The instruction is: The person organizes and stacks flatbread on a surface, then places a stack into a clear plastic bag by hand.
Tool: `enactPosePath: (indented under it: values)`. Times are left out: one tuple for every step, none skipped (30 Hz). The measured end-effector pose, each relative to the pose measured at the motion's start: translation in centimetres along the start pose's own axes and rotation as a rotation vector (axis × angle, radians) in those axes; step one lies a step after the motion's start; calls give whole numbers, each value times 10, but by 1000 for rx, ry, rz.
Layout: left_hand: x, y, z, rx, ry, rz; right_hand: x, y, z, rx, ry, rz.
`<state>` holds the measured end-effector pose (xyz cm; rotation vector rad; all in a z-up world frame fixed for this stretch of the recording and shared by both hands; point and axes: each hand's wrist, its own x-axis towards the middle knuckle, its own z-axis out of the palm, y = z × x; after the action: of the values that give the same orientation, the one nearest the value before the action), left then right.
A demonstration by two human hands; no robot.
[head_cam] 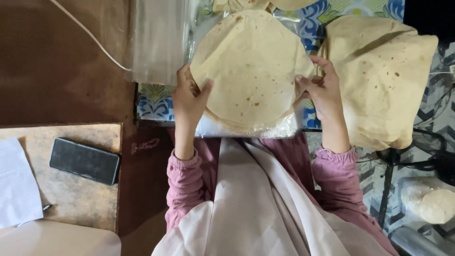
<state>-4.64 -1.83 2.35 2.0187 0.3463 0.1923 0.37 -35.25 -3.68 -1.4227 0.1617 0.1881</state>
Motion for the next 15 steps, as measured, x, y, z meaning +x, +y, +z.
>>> enactPosePath:
  values:
    - [-2,-8,2,0,3,6,-3,-10,6,2,-1,-6]
    - [-3,-17,3,11,17,94,-5,-20,12,-71,2,-82]
    - [-7,-26,5,21,29,176,-10,-29,17,-147,5,-153]
    - [-6,-24,5,21,31,177,-9,-30,16,-147,3,-154]
    - [-8,-24,5,17,13,152,-11,-29,15,-150,2,-152]
    - [-9,-24,4,13,-6,126,-12,-28,14,-152,1,-151]
    - [-10,-24,4,14,-6,119,-9,-19,8,-154,-1,-144]
    - [-11,-24,5,9,-16,117,-6,-10,1,-200,-18,-137]
    - [-11,-24,6,4,-26,116,-3,-2,-6,-247,-34,-131]
    - [-13,-18,5,4,-28,109,-6,-3,-3,-249,-36,-124]
    - [-14,-12,4,34,-40,61,-10,-5,0,-324,-17,-97]
    - [-14,-6,3,64,-53,13,-13,-7,3,-398,0,-69]
    - [-15,-6,5,62,-51,20,-18,-19,11,-398,2,-76]
    - [-15,-6,7,287,62,146,-23,-31,19,-597,46,-144]
    - [-17,-7,8,514,176,269,-30,-43,27,-797,89,-208]
